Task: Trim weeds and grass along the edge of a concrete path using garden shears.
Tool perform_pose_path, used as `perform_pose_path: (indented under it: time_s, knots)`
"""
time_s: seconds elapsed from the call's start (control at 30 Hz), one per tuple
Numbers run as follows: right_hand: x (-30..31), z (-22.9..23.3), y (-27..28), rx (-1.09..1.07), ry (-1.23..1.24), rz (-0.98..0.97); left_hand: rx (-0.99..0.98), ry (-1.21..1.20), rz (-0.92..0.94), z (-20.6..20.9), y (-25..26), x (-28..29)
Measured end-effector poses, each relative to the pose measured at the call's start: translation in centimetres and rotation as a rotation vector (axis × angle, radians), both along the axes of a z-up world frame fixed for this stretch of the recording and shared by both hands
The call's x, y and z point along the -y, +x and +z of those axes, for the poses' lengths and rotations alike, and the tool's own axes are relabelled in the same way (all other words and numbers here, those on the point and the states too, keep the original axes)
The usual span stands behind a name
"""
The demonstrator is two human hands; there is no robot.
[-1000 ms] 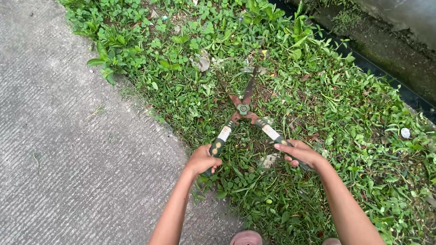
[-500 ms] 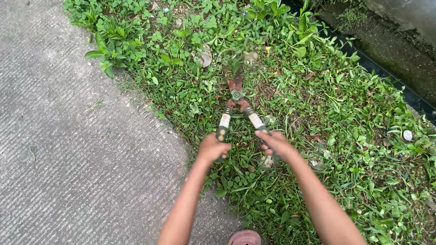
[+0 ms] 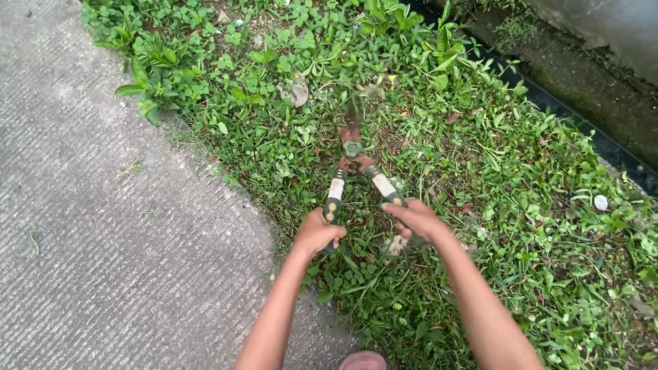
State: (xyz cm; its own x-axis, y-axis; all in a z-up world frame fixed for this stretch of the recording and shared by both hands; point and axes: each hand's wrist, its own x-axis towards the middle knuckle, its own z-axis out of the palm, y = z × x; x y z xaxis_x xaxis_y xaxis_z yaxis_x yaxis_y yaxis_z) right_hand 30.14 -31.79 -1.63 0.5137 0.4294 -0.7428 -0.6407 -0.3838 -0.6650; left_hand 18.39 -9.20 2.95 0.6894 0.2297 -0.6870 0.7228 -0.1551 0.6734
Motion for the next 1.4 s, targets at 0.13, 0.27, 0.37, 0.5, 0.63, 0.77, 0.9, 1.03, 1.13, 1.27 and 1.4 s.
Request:
perform_pose_path:
  time_s: [0.13, 0.27, 0.37, 0.5, 0.63, 0.77, 0.9, 1.03, 1.13, 1.27, 1.4]
  knots:
    - [-2.8, 2.2, -2.3, 0.139, -0.177, 0.050, 0.004, 0.065, 0.054, -1.4, -0.1, 3.1]
    - [-1.1, 2.4, -2.5, 0.024, -0.066, 0.011, -0.031, -0.013, -0.013, -0.4, 0.3, 3.4]
    - [-1.0, 4.7, -2.1, -0.034, 0.048, -0.062, -0.019, 0.023, -0.098, 4.4, 1.9, 3.2]
    - [1.5, 5.1, -2.8, -0.117, 0.165, -0.223, -0.031, 0.333, -0.308, 9.0, 3.0, 4.3]
    - [8.2, 3.8, -2.3, -0.167, 0.186, -0.190, -0.071, 0.399, -0.403, 10.2, 2.4, 2.5]
    - [12.0, 3.4, -2.1, -0.083, -0.020, -0.006, -0.063, 0.292, -0.470, 8.6, 0.6, 1.2]
    - [12.0, 0.4, -3.1, -0.031, 0.047, 0.039, -0.049, 0.267, -0.413, 6.8, -2.0, 1.1]
    - [10.6, -0.7, -3.9, 0.028, -0.017, 0.092, -0.054, 0.269, -0.366, 4.8, -4.3, 0.2]
    - [9.1, -1.7, -4.0, 0.001, -0.010, 0.128, -0.089, 0.219, -0.290, 3.2, -5.4, -0.8]
    - [7.5, -2.1, -4.0, 0.021, -0.017, 0.151, -0.091, 0.170, -0.209, 2.9, -5.8, -1.7]
    - [6.8, -2.9, -3.6, -0.056, 0.081, 0.045, -0.084, 0.075, -0.148, 1.0, -5.2, -1.4]
